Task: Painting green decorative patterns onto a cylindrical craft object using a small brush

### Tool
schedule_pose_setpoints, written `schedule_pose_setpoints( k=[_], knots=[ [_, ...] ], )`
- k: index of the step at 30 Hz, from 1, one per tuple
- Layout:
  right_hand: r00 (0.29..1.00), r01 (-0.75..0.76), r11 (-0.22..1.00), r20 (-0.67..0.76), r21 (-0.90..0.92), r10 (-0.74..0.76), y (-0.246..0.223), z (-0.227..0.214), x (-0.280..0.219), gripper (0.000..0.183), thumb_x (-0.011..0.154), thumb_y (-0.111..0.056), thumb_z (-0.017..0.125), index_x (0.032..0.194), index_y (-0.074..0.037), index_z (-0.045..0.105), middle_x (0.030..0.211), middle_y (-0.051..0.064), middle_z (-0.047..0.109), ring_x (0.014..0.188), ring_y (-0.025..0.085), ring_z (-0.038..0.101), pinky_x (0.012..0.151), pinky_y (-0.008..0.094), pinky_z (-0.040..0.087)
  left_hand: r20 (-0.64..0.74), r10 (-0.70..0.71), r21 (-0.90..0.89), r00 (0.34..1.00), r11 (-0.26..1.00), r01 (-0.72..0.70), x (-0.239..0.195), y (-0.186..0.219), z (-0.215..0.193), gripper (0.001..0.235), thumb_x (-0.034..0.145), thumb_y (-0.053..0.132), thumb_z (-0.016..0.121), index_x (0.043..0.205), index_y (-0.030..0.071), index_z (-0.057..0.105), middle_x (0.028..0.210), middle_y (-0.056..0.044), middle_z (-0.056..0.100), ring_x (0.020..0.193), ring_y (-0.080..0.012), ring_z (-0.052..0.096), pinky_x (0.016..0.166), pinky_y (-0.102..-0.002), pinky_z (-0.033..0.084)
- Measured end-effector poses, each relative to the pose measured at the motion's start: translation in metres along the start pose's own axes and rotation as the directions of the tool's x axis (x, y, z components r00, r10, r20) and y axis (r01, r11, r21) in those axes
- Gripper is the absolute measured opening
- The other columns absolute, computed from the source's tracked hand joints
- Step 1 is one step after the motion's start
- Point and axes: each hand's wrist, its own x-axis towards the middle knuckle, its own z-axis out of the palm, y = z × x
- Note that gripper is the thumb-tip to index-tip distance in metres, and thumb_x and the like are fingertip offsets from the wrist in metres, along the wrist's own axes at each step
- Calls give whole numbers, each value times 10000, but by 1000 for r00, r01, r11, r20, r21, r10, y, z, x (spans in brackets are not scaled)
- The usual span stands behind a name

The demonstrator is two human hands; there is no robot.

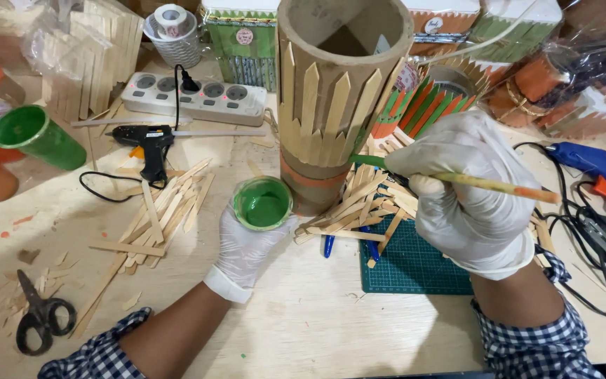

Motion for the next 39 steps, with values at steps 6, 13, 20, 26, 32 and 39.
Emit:
schedule_pose_setpoints(
  k=[6, 13, 20, 26, 32, 39],
  knots=[
    [999, -35, 999, -15, -27, 35, -9, -3, 16, 160, 1130, -117, 449, 1166, 4, 547, 966, 132, 716, 794, 303, 636, 768, 438, 518, 21, -336, -423, 942, 850, 313, -1, 11, 9, 288, 908, 230, 646, 1172, 116, 651, 1202, -130, 662, 1239, -310, 573, 1070, -527, 476],
    [997, -76, 997, -30, -24, 75, -8, -5, 12, 232, 1114, -146, 443, 1060, 24, 593, 924, 135, 718, 779, 304, 665, 772, 461, 538, 32, -149, -230, 988, 961, 152, -6, 6, 8, 346, 871, 19, 636, 1214, 53, 616, 1259, -208, 641, 1261, -369, 572, 1067, -597, 493],
    [996, -81, 997, -20, 16, 82, 7, -1, -13, 274, 1187, -132, 482, 1436, -247, 467, 1085, 115, 673, 910, 315, 660, 836, 469, 506, 79, 197, 268, 977, 940, -211, -8, 5, 10, 569, 666, -62, 825, 1192, 48, 637, 1197, -173, 697, 1141, -296, 658, 1036, -475, 569],
    [1000, -18, 998, -13, -64, 17, 3, 0, -6, 383, 1216, -122, 469, 1566, -248, 377, 1129, 108, 734, 935, 316, 693, 878, 486, 533, 172, 352, 520, 920, 761, -388, -17, 6, 19, 641, 578, -48, 903, 1158, 62, 653, 1141, -116, 732, 1070, -221, 697, 1008, -362, 592],
    [999, 16, 999, -45, -35, -18, 5, 3, -2, 530, 1214, -135, 452, 1663, -369, 296, 1130, 64, 726, 938, 267, 698, 905, 478, 543, 226, 382, 559, 896, 702, -441, -20, 9, 23, 629, 588, -13, 926, 1149, 69, 653, 1132, -102, 737, 1069, -210, 703, 1025, -344, 583],
    [999, -12, 999, -51, 30, 14, 2, 6, 9, 275, 1203, -96, 486, 1473, -147, 483, 1092, 104, 731, 881, 285, 686, 834, 426, 571, 92, 263, 383, 960, 881, -278, -15, 4, 19, 666, 587, -143, 844, 1191, 44, 634, 1191, -162, 717, 1083, -256, 684, 994, -403, 601]
  ],
)
